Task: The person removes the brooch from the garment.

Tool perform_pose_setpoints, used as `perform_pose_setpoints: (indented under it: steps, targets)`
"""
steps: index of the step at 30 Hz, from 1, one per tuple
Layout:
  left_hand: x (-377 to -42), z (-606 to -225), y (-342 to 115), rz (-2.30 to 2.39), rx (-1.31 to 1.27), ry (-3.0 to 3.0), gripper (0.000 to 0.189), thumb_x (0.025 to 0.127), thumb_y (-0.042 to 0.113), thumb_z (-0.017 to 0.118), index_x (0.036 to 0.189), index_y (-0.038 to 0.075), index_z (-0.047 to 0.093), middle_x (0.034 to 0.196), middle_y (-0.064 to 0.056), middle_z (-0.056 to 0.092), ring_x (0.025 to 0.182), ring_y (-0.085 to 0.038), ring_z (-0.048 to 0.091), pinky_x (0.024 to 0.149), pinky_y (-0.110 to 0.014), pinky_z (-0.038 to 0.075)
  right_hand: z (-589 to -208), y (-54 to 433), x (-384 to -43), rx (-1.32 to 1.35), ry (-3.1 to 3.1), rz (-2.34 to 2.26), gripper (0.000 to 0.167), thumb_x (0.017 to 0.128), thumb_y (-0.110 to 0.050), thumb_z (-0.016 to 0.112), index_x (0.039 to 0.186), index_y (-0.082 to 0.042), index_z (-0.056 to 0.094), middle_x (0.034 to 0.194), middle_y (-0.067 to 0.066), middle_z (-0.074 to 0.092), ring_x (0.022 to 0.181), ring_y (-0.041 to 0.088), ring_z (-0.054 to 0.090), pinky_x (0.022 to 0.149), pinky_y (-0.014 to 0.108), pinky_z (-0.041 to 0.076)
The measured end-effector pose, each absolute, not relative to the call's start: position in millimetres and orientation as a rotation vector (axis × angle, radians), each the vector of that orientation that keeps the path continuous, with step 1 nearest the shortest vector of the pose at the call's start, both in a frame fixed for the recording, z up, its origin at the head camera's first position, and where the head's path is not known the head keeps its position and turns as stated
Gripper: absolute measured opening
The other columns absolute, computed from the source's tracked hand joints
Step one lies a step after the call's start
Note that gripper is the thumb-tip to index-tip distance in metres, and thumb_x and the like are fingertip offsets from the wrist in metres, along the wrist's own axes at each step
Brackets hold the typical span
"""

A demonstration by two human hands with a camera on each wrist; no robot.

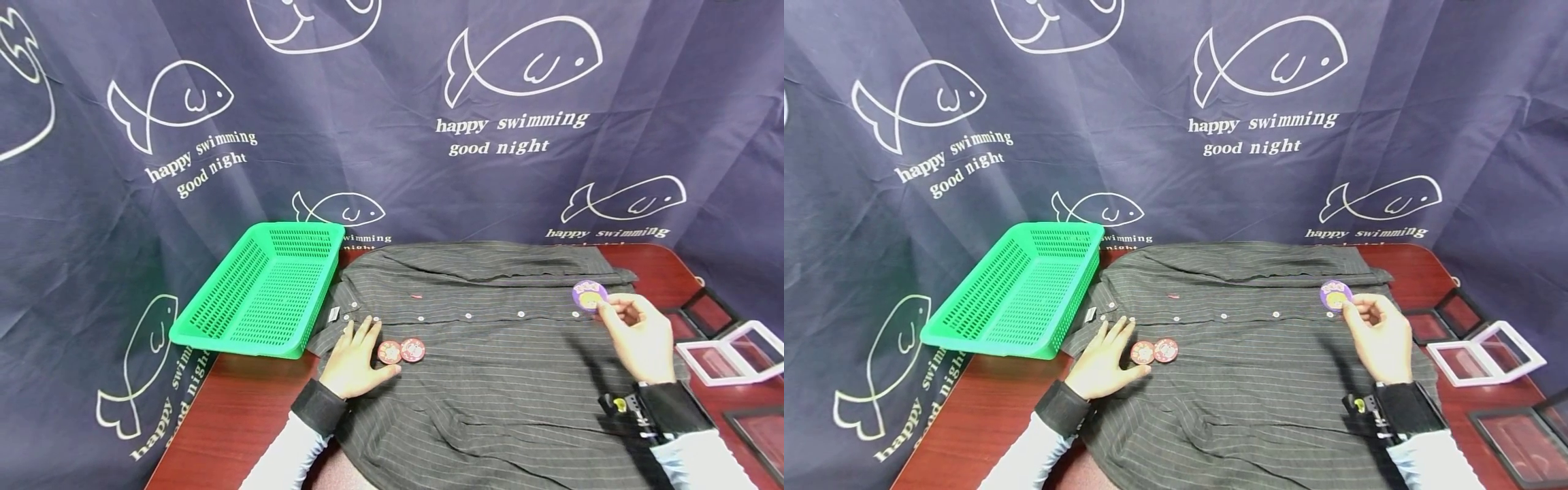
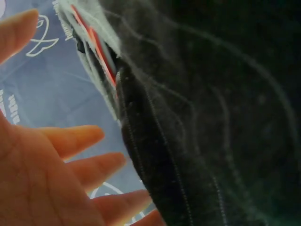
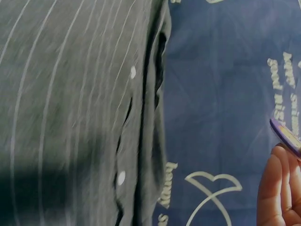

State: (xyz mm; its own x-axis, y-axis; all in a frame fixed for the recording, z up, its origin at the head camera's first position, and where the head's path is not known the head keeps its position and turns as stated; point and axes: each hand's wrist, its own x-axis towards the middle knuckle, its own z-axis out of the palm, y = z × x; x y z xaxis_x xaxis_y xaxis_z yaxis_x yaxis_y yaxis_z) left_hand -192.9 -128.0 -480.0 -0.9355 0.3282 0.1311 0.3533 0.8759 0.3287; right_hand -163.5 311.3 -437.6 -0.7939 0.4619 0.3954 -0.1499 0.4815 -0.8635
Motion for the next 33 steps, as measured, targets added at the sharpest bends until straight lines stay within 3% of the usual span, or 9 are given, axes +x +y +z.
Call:
perform_pose_setpoints:
  steps: [4,10,17,33]
  targets:
    - [-192.4,-477.3,-128.2,-0.530,-0.554,-3.038,0.092,0.076,0.060,0.070,0.147,0.008,0.044,0.153,-0.018,0.041,0.140,-0.052,0.032,0.109,-0.062,0.034,-443.3,327.3,-162.1,-0.311,-2.185,1.280,0.020,0.088,-0.006,0.067,0.087,-0.024,0.061,0.061,-0.034,0.057,0.055,-0.017,0.055,0.055,0.004,0.038]
    - [-192.7,-471.1,-130.3,-0.479,-0.610,-3.164,0.091,0.077,0.057,0.071,0.144,0.002,0.045,0.151,-0.024,0.041,0.138,-0.054,0.034,0.109,-0.060,0.036,-451.5,348.8,-162.8,-0.355,-2.192,1.377,0.021,0.090,-0.007,0.064,0.086,-0.026,0.058,0.062,-0.034,0.059,0.055,-0.016,0.059,0.056,0.002,0.043]
    - [-196.1,-474.4,-132.5,-0.401,-0.625,-3.272,0.096,0.076,0.060,0.071,0.148,0.004,0.040,0.156,-0.020,0.035,0.141,-0.052,0.030,0.111,-0.057,0.034,-455.7,371.5,-164.1,-0.395,-2.221,1.414,0.022,0.092,-0.009,0.061,0.086,-0.030,0.058,0.061,-0.034,0.061,0.054,-0.015,0.060,0.055,0.003,0.044]
    - [-193.0,-474.8,-134.4,-0.335,-0.642,-3.282,0.098,0.076,0.062,0.070,0.149,0.004,0.039,0.157,-0.019,0.033,0.142,-0.050,0.030,0.111,-0.056,0.035,-457.0,411.6,-173.1,-0.350,-1.769,2.100,0.030,0.093,0.004,0.050,0.077,-0.017,0.064,0.058,-0.005,0.070,0.050,0.007,0.068,0.049,0.018,0.053]
